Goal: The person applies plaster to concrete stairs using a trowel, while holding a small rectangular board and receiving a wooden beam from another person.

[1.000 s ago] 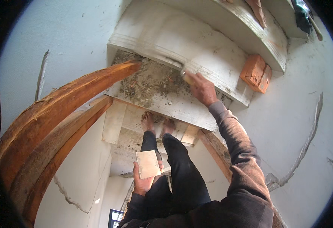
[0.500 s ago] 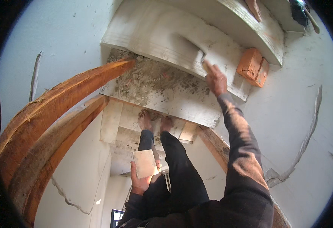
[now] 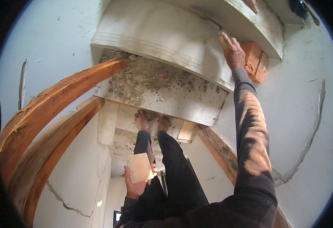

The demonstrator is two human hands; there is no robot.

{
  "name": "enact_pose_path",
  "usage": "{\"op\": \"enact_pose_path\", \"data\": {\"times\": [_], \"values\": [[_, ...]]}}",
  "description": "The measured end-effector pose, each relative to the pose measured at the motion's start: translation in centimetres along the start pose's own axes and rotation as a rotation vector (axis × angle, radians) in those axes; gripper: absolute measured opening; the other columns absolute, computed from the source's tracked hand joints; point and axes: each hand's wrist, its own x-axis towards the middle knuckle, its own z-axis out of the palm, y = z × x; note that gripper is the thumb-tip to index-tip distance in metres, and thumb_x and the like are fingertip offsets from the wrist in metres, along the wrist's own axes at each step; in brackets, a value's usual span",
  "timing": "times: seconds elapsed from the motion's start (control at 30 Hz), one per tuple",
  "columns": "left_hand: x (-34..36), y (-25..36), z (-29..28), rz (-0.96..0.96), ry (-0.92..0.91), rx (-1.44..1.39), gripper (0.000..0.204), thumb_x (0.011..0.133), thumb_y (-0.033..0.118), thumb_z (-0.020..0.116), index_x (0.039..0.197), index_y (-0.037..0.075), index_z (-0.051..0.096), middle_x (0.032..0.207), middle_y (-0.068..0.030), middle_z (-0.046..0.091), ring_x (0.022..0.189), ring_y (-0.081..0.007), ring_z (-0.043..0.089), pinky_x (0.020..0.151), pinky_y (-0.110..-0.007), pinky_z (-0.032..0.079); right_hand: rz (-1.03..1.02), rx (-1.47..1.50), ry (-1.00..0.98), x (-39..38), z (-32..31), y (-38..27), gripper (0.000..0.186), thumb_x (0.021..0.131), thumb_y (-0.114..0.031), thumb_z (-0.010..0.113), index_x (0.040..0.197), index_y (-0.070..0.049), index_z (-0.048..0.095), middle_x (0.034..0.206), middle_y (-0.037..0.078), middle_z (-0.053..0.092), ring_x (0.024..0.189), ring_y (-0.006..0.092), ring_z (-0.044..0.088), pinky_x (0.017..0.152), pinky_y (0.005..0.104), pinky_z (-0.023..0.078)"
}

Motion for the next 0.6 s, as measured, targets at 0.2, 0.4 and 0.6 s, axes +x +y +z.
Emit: {"op": "enact_pose_path", "data": {"times": [0.2, 0.4, 0.6], "values": [[0.3, 0.3, 0.4, -0.007, 0.038, 0.078, 0.091, 0.088, 0.077, 0.026, 0.141, 0.006, 0.04, 0.118, -0.025, 0.06, 0.101, -0.0341, 0.064, 0.081, -0.042, 0.054, 0.123, -0.039, -0.086, 1.0, 4.0, 2.5, 0.067, 0.08, -0.002, 0.059, 0.139, -0.033, 0.045, 0.106, 0.011, 0.058, 0.102, 0.0305, 0.061, 0.088, 0.0414, 0.052], [0.6, 0.1, 0.1, 0.02, 0.012, 0.089, 0.089, 0.09, 0.075, 0.023, 0.142, 0.004, 0.039, 0.118, -0.0251, 0.06, 0.103, -0.0348, 0.063, 0.088, -0.044, 0.051, 0.043, 0.166, -0.132, -1.0, 3.2, 2.3, 0.068, 0.078, 0.0, 0.059, 0.136, -0.033, 0.049, 0.1, 0.013, 0.061, 0.096, 0.0331, 0.063, 0.081, 0.0432, 0.053], [0.6, -0.4, -0.5, 0.026, -0.004, 0.053, 0.087, 0.092, 0.073, 0.023, 0.14, 0.003, 0.04, 0.117, -0.025, 0.06, 0.104, -0.0354, 0.062, 0.094, -0.046, 0.047, -0.013, 0.453, -0.378, -7.1, -2.3, -4.9, 0.064, 0.077, -0.002, 0.063, 0.134, -0.029, 0.054, 0.092, 0.007, 0.061, 0.079, 0.0257, 0.063, 0.079, 0.037, 0.055]]}}
